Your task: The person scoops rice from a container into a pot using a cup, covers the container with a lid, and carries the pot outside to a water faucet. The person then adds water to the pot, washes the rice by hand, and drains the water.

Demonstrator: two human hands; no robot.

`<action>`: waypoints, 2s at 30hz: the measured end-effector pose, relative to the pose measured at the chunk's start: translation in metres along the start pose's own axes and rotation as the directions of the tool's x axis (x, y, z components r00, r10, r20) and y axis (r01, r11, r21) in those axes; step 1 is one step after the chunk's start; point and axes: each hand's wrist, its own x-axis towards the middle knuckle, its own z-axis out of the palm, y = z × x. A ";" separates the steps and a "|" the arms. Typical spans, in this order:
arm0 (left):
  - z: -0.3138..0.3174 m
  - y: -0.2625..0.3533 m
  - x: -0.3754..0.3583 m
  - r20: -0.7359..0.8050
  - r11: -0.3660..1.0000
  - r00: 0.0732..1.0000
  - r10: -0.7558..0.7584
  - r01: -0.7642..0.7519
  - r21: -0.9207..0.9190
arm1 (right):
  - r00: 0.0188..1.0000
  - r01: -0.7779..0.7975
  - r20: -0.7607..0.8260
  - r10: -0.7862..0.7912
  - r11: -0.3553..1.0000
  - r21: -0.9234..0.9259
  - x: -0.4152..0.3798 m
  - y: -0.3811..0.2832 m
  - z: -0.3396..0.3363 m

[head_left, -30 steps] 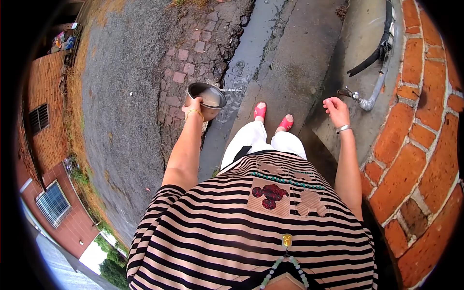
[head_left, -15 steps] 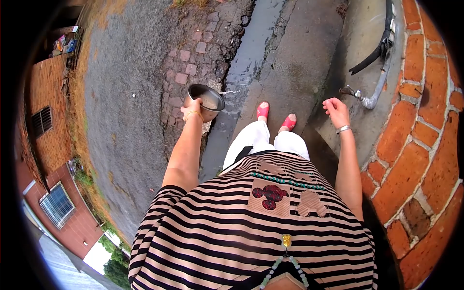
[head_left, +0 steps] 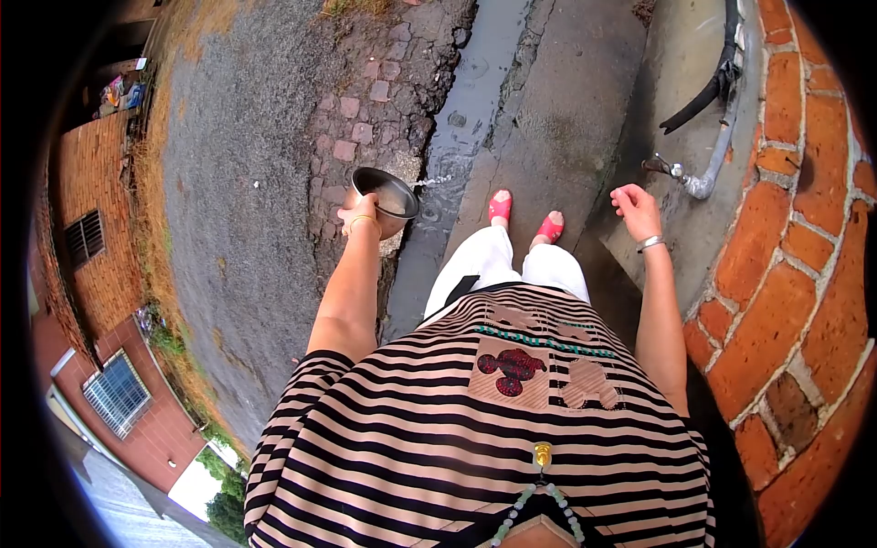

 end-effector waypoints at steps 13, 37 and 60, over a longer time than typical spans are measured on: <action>0.007 0.001 -0.005 0.004 0.996 1.000 0.003 -0.003 0.087 | 1.000 0.023 -0.003 -0.023 1.000 0.017 0.004 0.012 -0.001; 0.071 0.004 -0.017 0.075 0.990 0.991 0.110 -0.116 0.084 | 0.959 0.102 -0.272 -0.077 0.992 0.077 -0.005 0.012 -0.016; 0.332 0.003 -0.291 0.786 0.904 0.445 0.428 -0.225 -0.365 | 0.834 0.136 -0.182 -0.522 0.513 -0.848 0.034 -0.020 -0.051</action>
